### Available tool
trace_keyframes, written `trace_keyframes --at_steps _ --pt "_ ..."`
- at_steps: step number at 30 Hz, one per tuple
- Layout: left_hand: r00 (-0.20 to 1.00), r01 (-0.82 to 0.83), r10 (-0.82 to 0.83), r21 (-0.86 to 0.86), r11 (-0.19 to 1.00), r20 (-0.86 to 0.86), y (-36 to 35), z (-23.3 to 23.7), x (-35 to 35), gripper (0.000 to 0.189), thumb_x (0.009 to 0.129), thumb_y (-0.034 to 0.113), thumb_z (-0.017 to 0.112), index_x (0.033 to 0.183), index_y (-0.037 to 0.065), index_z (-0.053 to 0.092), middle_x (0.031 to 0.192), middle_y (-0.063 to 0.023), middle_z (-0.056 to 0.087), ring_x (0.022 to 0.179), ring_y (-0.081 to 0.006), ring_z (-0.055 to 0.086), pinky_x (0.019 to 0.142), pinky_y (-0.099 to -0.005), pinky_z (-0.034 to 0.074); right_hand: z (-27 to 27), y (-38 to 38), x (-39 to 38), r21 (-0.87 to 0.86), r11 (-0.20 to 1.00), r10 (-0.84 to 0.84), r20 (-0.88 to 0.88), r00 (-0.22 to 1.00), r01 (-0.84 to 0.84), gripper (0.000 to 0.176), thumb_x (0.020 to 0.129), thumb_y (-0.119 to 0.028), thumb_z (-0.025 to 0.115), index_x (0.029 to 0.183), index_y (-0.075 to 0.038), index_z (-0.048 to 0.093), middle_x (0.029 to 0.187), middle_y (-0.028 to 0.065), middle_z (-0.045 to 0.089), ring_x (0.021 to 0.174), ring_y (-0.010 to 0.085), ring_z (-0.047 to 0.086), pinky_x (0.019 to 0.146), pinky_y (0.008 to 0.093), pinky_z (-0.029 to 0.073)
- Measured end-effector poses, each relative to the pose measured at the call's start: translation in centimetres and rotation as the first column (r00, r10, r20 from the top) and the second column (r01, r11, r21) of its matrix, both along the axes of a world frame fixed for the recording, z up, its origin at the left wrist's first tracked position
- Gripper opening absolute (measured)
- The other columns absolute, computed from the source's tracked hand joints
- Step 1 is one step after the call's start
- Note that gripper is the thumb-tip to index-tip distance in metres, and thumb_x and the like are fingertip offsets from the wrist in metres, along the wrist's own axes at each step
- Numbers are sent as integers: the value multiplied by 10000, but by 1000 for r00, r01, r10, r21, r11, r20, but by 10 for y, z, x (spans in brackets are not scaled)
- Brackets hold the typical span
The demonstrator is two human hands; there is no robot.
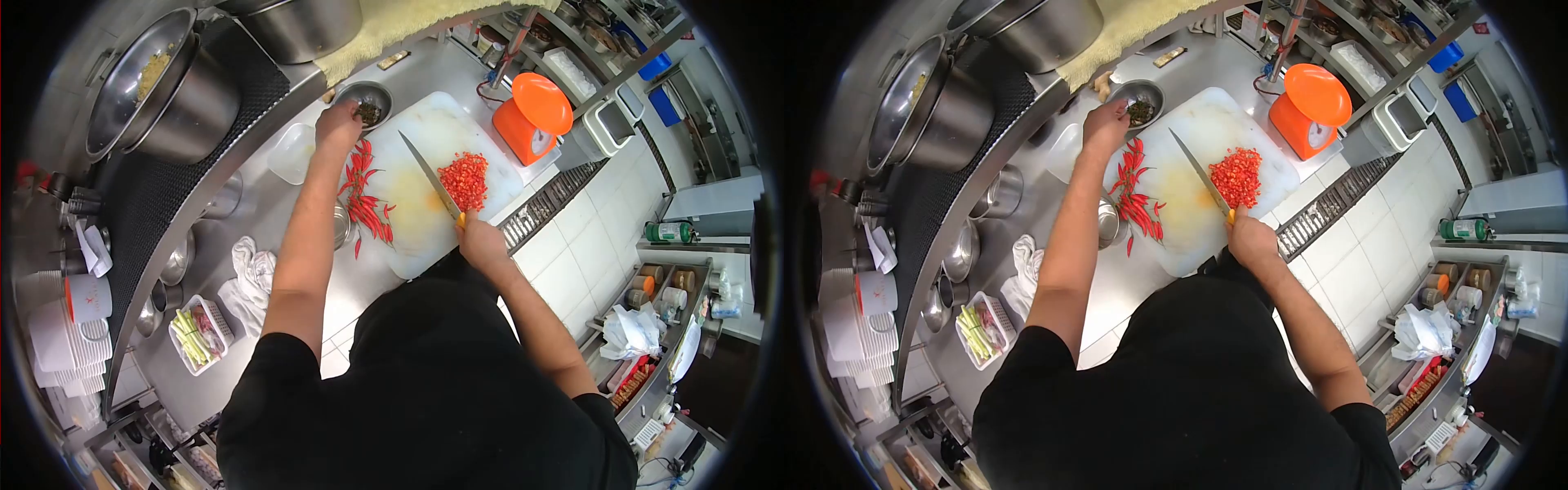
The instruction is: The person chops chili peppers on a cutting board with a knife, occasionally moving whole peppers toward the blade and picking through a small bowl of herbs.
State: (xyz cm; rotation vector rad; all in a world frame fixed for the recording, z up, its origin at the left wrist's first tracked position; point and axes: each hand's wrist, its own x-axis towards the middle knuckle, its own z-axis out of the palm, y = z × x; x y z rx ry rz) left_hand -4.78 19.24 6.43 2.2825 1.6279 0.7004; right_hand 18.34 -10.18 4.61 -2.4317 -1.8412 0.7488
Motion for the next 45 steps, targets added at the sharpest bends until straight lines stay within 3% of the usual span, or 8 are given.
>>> trace_keyframes --at_steps 5,8,18,21,27,36,42,45 --pt "982 59 -88 -170 984 -167 -14 14 -8 317 880 210 725 1185 125 740 1176 -122 759 1066 -326 726 909 -439 573 -3 0 2 25 1000 -3 -17 1000 3 387 1030 -339 587 1165 12 497 916 250 743 839 433 747 765 537 593" --pt "954 13 -121 -367 930 -273 -48 27 1 303 865 235 727 1154 151 753 1131 -131 765 1050 -346 723 910 -451 574 -1 0 2 5 1000 2 -25 1000 -1 385 1029 -334 589 1167 14 500 925 250 745 845 428 747 772 533 593" --pt "885 58 -177 -274 960 -430 -85 -40 16 206 881 212 664 1023 83 738 1037 -169 766 989 -374 731 869 -488 576 6 0 1 7 1000 -10 -50 999 10 362 1030 -307 593 1158 21 512 941 243 747 888 421 746 797 524 588" --pt "916 63 -167 -281 958 -364 -91 -37 21 225 873 241 679 991 56 727 1012 -182 765 933 -370 734 834 -486 579 11 1 1 -23 1000 -18 -45 999 17 355 1030 -303 592 1151 22 517 938 238 748 890 412 746 797 523 587" --pt "959 251 -141 -506 825 245 -140 -49 47 253 859 270 752 930 30 715 826 -136 755 763 -276 741 717 -397 585 5 1 2 1 1000 10 -24 1000 -10 345 1030 -297 592 1142 22 523 924 229 747 882 399 749 792 515 588" --pt "999 -3 27 -485 875 43 -177 -55 53 223 880 239 772 940 34 707 857 -132 739 792 -277 729 740 -394 581 28 8 -8 -8 999 44 -11 999 -44 318 1024 -271 604 1130 20 535 882 208 748 856 394 752 774 503 588" --pt "920 388 -360 -239 890 153 -178 -45 43 164 875 117 756 1030 70 738 1055 -118 693 945 -309 704 817 -424 565 37 11 -10 -27 998 60 -25 998 -61 314 1025 -255 598 1136 30 530 895 227 745 865 398 752 787 501 587" --pt "920 392 -370 -262 882 131 -176 -48 43 147 883 95 747 1028 69 755 1030 -112 701 928 -328 701 822 -431 563 34 13 -12 -56 996 70 -27 997 -71 308 1027 -243 591 1142 34 525 911 240 744 878 398 754 797 491 590"
